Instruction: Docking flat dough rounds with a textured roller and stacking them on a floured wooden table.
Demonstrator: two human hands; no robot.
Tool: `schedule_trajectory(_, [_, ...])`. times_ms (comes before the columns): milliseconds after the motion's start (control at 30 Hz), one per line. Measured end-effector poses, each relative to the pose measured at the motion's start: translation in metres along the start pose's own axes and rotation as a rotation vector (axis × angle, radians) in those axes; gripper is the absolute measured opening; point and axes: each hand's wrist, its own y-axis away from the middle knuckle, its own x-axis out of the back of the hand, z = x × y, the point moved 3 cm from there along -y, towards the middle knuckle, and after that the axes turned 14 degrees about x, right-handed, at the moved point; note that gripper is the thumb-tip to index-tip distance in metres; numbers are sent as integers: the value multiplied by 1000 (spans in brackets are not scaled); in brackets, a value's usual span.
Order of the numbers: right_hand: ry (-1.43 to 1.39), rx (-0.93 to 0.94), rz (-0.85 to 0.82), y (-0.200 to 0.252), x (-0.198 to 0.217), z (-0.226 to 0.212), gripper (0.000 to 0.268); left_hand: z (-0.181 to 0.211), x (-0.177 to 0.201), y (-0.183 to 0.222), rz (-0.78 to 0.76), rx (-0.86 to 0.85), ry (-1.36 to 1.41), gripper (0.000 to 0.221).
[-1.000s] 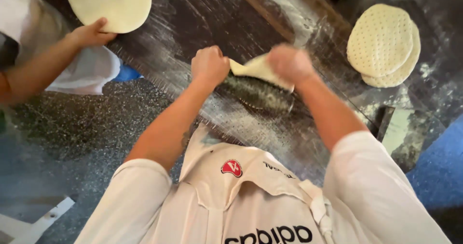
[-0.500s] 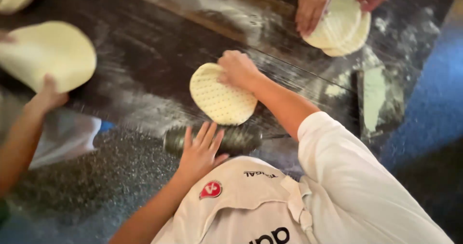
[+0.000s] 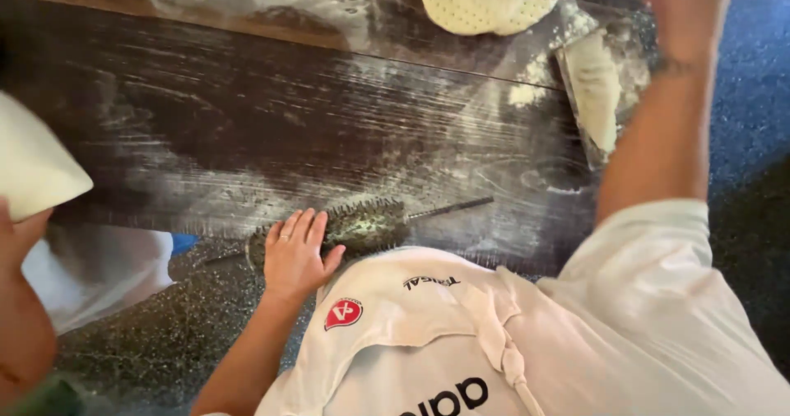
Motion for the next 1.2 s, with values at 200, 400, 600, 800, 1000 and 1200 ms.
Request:
schedule_trajectory(200, [284, -66, 74, 63, -64, 195, 22, 2, 0, -8, -191, 50, -65, 65])
schedule_trajectory(400, [191, 44, 84, 43, -121, 180, 32, 11, 17, -14, -11, 5, -73, 59])
schedule_trajectory(600, [-207, -304, -133, 84, -107, 74, 13, 1, 6, -5, -86, 36, 19, 64])
schedule_trajectory(800, [161, -45, 161, 54, -110, 179, 29, 9, 17, -10, -62, -18, 5, 63])
schedule_trajectory(1000, [-4, -148, 57, -20, -141, 160, 28, 10, 24, -13, 19, 2, 27, 59])
schedule_trajectory(1200, [-448, -274, -20, -9, -133, 101, 18, 4, 16, -10, -39, 5, 58, 66])
